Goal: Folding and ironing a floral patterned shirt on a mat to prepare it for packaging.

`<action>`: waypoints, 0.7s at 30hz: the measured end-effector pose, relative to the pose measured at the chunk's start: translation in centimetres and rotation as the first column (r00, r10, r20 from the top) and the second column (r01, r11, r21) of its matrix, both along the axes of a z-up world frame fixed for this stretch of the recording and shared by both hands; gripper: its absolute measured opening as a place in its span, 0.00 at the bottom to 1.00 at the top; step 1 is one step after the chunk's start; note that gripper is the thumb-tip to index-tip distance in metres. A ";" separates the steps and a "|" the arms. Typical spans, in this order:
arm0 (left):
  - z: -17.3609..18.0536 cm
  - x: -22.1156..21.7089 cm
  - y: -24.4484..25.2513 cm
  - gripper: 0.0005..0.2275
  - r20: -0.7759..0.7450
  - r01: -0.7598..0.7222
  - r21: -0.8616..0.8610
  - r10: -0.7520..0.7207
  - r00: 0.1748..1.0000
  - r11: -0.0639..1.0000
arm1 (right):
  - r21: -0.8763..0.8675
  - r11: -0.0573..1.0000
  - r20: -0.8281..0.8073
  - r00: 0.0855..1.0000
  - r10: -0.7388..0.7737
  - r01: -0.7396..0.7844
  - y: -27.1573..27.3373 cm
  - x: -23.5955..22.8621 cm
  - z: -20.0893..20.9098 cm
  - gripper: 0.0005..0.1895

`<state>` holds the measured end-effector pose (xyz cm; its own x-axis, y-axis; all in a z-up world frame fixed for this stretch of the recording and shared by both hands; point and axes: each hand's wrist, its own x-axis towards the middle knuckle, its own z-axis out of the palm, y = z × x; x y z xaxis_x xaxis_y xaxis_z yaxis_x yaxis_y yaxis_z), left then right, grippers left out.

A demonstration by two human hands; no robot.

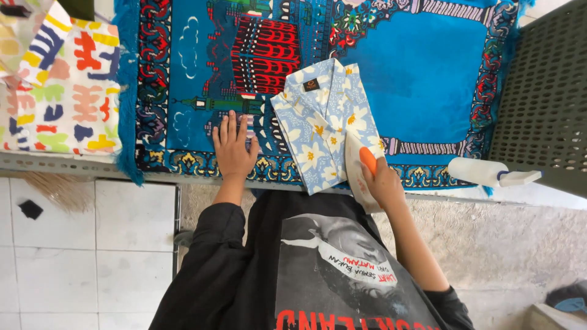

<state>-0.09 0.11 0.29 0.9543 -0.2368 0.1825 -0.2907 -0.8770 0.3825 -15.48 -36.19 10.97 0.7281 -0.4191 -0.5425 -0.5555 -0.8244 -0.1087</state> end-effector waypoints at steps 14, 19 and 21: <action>-1.5 10.8 -5.4 0.22 -0.529 0.067 -0.302 -0.225 0.818 0.951 | 0.011 0.986 0.240 0.957 -0.164 0.166 11.3 -4.6 2.0 0.22; 0.1 12.3 -5.2 0.13 -0.650 0.013 -0.283 -0.202 0.733 0.959 | -0.217 0.976 0.296 0.952 0.078 -0.012 14.9 -2.2 -2.4 0.22; -0.4 12.3 -4.8 0.11 -0.612 -0.022 -0.352 -0.213 0.761 0.936 | -0.186 0.983 0.346 0.935 0.076 -0.012 16.3 -0.6 -2.0 0.22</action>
